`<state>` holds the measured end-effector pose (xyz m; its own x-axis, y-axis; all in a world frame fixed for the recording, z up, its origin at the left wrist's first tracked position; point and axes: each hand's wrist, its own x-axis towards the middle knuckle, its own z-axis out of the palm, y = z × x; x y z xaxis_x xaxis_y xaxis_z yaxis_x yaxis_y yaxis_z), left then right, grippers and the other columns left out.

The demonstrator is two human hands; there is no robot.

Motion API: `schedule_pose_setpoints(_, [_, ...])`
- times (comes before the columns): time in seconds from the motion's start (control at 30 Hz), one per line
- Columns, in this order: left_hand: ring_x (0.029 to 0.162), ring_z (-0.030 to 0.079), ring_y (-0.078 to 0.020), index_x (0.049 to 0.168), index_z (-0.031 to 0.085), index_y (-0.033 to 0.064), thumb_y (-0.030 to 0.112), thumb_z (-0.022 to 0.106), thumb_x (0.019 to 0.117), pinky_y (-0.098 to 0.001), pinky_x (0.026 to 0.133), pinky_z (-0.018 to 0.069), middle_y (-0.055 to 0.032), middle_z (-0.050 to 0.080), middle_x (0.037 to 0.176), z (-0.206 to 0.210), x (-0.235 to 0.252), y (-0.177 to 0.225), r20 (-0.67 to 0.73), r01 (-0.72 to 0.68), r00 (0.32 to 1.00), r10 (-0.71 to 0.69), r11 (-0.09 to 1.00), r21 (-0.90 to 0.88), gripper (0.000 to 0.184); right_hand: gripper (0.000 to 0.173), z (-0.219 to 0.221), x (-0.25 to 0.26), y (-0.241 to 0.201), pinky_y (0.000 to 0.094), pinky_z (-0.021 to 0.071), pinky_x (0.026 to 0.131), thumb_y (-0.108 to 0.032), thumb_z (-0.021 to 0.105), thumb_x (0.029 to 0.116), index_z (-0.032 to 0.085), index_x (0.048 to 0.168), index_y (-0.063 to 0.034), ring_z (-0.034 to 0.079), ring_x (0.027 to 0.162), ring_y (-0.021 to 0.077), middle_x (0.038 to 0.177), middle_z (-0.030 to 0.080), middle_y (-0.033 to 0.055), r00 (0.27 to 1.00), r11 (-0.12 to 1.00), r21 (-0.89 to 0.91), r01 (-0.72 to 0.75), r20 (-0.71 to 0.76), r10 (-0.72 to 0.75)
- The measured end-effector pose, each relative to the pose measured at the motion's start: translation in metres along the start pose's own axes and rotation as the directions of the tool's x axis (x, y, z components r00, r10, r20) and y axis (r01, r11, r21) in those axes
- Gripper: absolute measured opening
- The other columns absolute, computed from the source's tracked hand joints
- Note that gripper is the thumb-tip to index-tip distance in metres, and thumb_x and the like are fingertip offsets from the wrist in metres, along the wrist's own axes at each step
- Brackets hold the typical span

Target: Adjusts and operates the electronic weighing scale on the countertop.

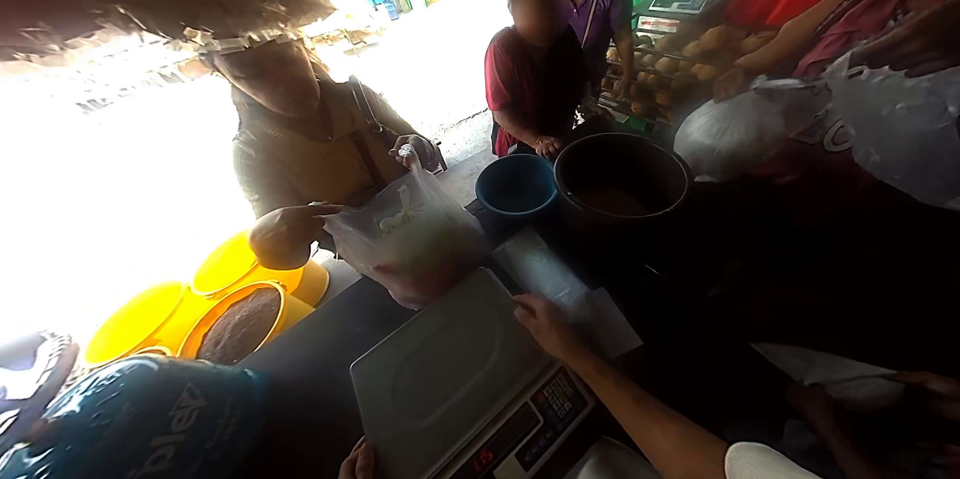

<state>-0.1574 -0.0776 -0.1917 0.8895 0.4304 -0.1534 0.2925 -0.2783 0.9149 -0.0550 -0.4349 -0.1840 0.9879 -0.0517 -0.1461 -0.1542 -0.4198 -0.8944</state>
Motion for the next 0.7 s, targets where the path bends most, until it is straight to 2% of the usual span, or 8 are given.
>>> schedule_pose_setpoints(0.23, [0.106,0.060,-0.0090,0.120,0.056,-0.0105,0.024,0.039,0.1089,-0.0295,0.094,0.0507,-0.0176,0.059,0.125,0.0003,0.0080,-0.0044,0.015,-0.023,1.000,0.023,1.000,-0.011,0.040,0.040,-0.0073,0.0051,0.0014,0.0438,0.0494,0.102,-0.028,0.054,0.1052,0.064,0.136,-0.0050,0.065,0.113,0.0281,0.124,0.066,0.0191,0.998,0.999,-0.030,-0.013,0.065,0.015])
schedule_pose_setpoints(0.53, [0.113,0.059,-0.0165,0.122,0.056,-0.0121,0.024,0.040,0.1084,-0.0350,0.098,0.0491,-0.0231,0.056,0.134,0.0024,0.0030,-0.0005,-0.013,-0.007,1.000,0.007,1.000,0.010,0.042,0.039,-0.0044,0.0049,0.0001,0.0427,0.0503,0.101,-0.027,0.054,0.1051,0.064,0.136,-0.0050,0.065,0.111,0.0271,0.122,0.067,0.0181,0.999,0.999,-0.037,-0.010,0.034,0.012])
schedule_pose_setpoints(0.7, [0.114,0.059,-0.0158,0.118,0.058,-0.0103,0.025,0.042,0.1075,-0.0348,0.097,0.0493,-0.0215,0.056,0.135,0.0031,0.0040,-0.0013,-0.025,-0.016,1.000,0.016,1.000,0.006,0.040,0.039,-0.0040,0.0060,-0.0003,0.0412,0.0504,0.101,-0.027,0.054,0.1052,0.065,0.135,-0.0046,0.065,0.111,0.0262,0.122,0.067,0.0176,0.999,0.999,-0.047,-0.008,0.031,0.009])
